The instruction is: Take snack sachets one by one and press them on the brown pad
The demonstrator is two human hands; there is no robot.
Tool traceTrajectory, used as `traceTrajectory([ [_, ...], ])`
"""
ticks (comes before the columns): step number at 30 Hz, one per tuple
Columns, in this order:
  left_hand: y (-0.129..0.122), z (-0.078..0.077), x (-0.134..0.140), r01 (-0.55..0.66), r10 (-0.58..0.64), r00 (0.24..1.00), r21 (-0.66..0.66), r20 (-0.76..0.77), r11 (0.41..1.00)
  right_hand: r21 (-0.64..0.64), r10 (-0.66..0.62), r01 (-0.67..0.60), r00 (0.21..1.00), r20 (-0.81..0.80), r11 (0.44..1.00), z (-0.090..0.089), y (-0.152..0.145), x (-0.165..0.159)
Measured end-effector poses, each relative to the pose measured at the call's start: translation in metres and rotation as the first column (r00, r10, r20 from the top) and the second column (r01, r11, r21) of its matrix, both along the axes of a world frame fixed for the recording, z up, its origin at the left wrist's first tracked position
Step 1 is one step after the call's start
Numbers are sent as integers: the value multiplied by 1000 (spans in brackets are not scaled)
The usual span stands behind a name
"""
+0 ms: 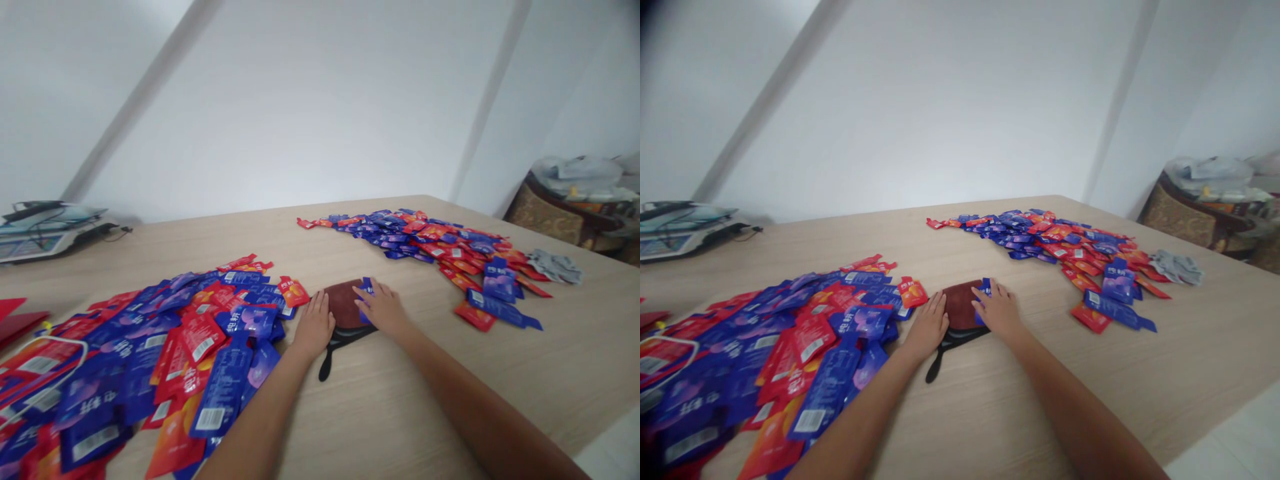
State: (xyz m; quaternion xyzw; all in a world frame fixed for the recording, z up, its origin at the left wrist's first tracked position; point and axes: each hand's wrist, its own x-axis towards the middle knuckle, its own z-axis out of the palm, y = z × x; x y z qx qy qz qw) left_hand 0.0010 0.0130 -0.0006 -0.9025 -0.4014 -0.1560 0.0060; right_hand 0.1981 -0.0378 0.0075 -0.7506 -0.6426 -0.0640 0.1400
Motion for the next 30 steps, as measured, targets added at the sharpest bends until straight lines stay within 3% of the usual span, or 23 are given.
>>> traceTrajectory([
  [5,0,0,-2,-7,7,1000,0,8,1000,171,-76,101,987,-145,980,0,-3,19],
  [9,1,-2,-2,9,-9,1000,-3,18,1000,338,-83,158,971,-225,928,13,-2,25],
  [15,0,0,-1,0,0,1000,9,11,1000,492,150,-24,964,-218,870,46,-11,-20],
  [18,-1,2,0,1,-1,1000,10,-5,1000,545,266,-54,910,-318,836,49,-13,-33],
  [20,-1,4,0,-1,1,1000,9,-8,1000,516,328,-119,884,-334,848,42,-12,-31],
  [23,-2,5,0,-8,8,1000,3,-5,1000,364,331,-220,903,-275,905,23,-7,-24],
  [27,-2,4,0,-9,9,1000,2,-8,1000,166,170,-148,978,-123,975,7,-3,-22],
  [30,-2,2,-1,-9,9,1000,6,-1,1000,54,183,-184,983,17,981,9,-6,-30],
])
